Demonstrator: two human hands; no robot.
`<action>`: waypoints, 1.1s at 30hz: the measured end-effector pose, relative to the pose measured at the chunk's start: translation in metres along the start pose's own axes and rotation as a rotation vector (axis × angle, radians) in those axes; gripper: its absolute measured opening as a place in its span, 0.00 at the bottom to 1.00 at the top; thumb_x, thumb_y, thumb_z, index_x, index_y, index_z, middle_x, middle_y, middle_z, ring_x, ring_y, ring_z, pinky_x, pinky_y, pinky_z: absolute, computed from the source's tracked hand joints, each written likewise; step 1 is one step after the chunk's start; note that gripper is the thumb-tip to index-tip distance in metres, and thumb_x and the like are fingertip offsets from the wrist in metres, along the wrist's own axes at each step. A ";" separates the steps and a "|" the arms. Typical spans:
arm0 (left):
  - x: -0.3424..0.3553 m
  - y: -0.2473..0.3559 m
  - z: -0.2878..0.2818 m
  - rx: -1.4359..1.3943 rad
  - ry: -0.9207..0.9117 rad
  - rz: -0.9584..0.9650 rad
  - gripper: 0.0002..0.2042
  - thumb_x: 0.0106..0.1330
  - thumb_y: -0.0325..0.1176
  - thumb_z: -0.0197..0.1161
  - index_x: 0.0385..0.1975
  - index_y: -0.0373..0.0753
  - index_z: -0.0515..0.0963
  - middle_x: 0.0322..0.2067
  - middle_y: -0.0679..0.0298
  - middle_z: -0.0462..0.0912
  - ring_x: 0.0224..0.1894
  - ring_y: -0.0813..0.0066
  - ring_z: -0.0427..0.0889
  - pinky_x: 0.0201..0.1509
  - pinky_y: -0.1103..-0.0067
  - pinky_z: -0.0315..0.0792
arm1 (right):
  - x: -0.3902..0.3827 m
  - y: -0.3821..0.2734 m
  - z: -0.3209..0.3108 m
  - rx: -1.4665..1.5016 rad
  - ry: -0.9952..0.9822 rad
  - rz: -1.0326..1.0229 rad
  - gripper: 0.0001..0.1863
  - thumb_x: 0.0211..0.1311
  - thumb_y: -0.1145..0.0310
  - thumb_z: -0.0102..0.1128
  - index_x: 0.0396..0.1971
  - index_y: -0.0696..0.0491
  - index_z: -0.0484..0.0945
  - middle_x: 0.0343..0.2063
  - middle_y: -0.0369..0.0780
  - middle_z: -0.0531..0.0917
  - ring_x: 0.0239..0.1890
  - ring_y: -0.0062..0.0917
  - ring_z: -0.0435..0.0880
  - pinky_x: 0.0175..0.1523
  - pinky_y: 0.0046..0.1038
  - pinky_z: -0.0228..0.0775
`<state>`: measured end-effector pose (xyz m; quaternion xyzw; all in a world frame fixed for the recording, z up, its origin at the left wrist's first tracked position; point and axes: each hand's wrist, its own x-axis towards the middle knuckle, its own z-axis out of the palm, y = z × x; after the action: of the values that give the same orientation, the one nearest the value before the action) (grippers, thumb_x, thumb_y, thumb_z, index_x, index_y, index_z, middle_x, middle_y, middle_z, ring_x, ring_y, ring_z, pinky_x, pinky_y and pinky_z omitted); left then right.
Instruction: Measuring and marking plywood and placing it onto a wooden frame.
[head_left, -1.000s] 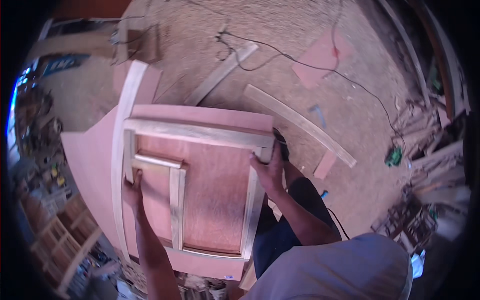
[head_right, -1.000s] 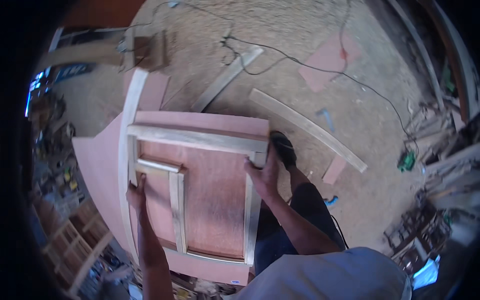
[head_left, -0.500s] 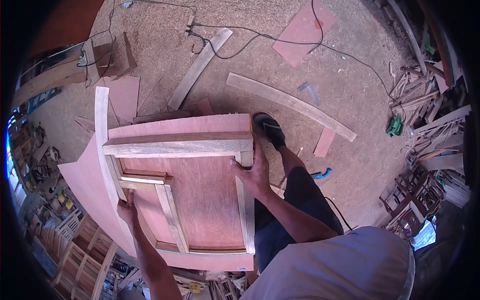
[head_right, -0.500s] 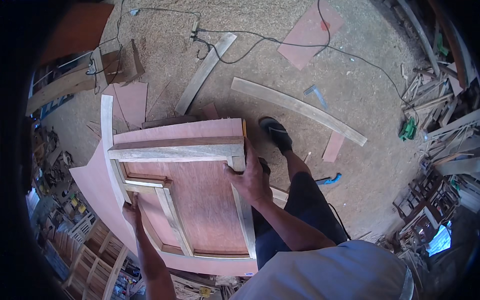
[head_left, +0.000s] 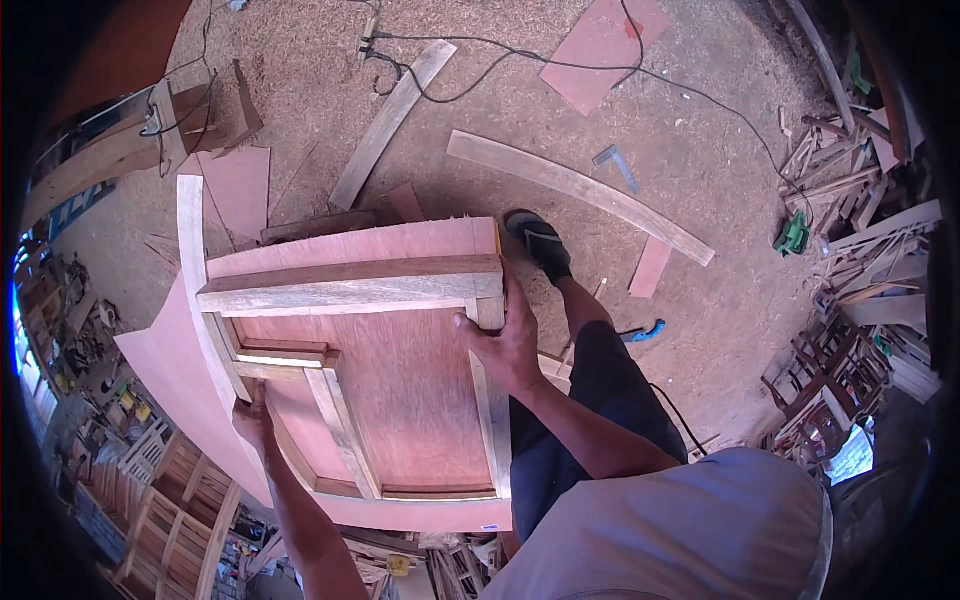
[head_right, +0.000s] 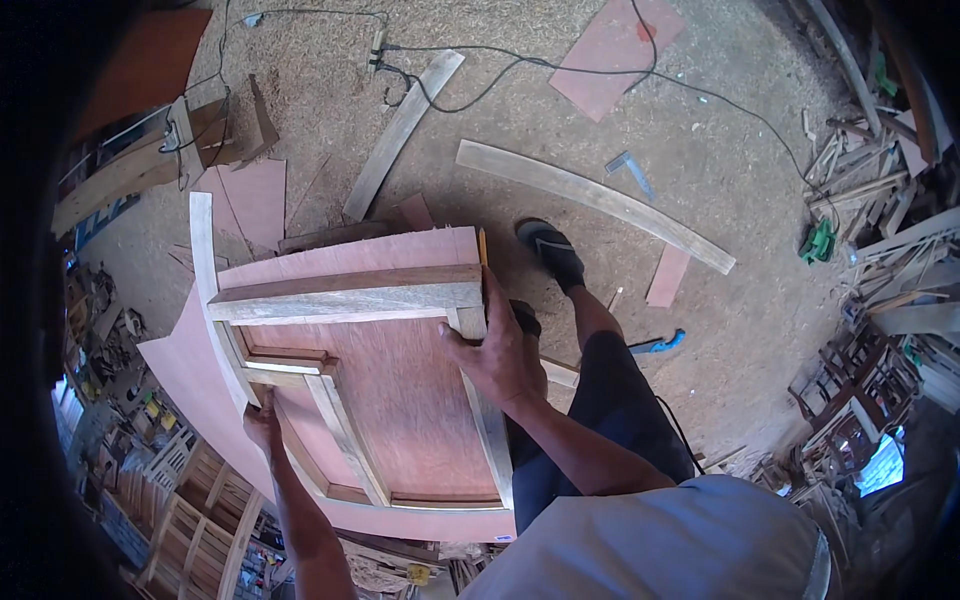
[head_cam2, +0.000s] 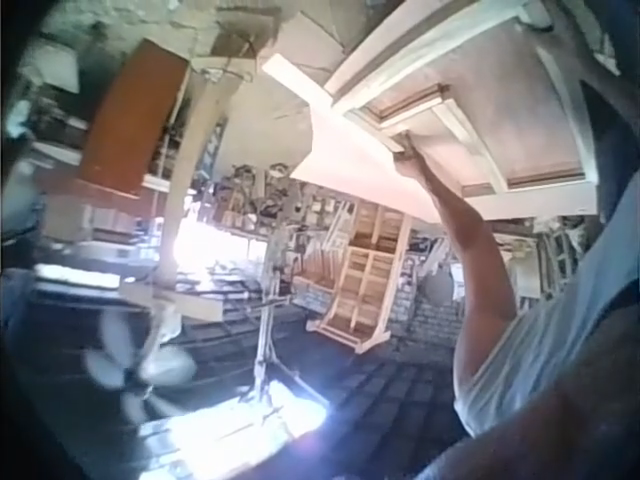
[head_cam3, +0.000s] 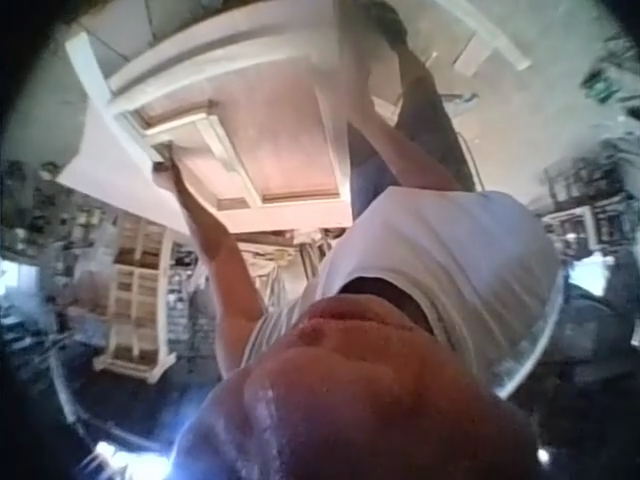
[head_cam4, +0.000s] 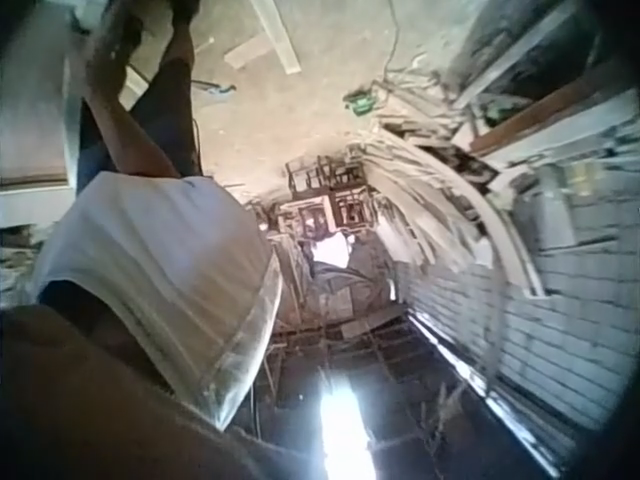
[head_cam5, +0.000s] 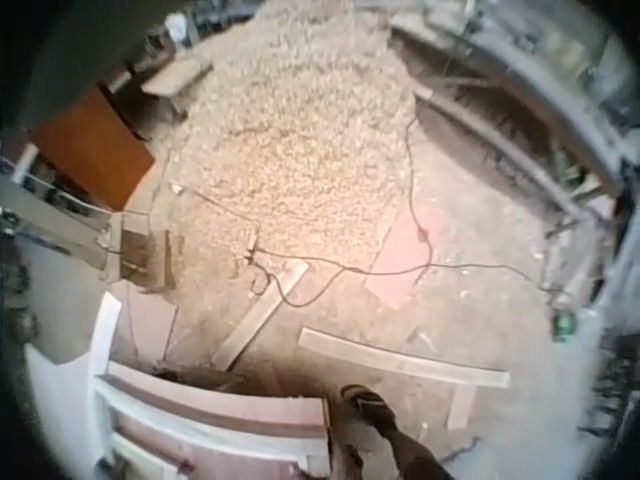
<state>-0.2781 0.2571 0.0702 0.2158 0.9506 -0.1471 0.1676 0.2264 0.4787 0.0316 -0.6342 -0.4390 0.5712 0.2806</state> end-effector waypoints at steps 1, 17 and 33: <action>0.003 -0.003 -0.001 0.000 0.000 0.000 0.48 0.64 0.63 0.76 0.73 0.29 0.71 0.66 0.40 0.81 0.67 0.43 0.81 0.69 0.63 0.76 | -0.001 -0.002 0.000 0.002 -0.011 0.038 0.48 0.60 0.77 0.76 0.79 0.58 0.60 0.62 0.47 0.83 0.63 0.31 0.84 0.67 0.34 0.76; -0.013 0.023 -0.003 -0.183 0.042 0.095 0.38 0.62 0.58 0.80 0.60 0.28 0.84 0.47 0.50 0.92 0.45 0.57 0.89 0.54 0.67 0.80 | -0.005 0.002 0.001 -0.001 0.020 -0.042 0.48 0.62 0.76 0.75 0.79 0.58 0.59 0.63 0.47 0.81 0.65 0.31 0.83 0.68 0.34 0.76; -0.006 0.019 -0.004 -0.439 -0.120 0.059 0.31 0.61 0.46 0.85 0.54 0.25 0.85 0.43 0.60 0.91 0.40 0.70 0.83 0.50 0.73 0.77 | -0.005 -0.003 -0.007 -0.102 0.008 -0.057 0.50 0.62 0.71 0.77 0.80 0.60 0.57 0.61 0.53 0.82 0.63 0.41 0.85 0.66 0.38 0.78</action>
<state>-0.2655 0.2727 0.0724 0.1929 0.9414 0.0557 0.2711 0.2322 0.4766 0.0383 -0.6371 -0.4846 0.5372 0.2658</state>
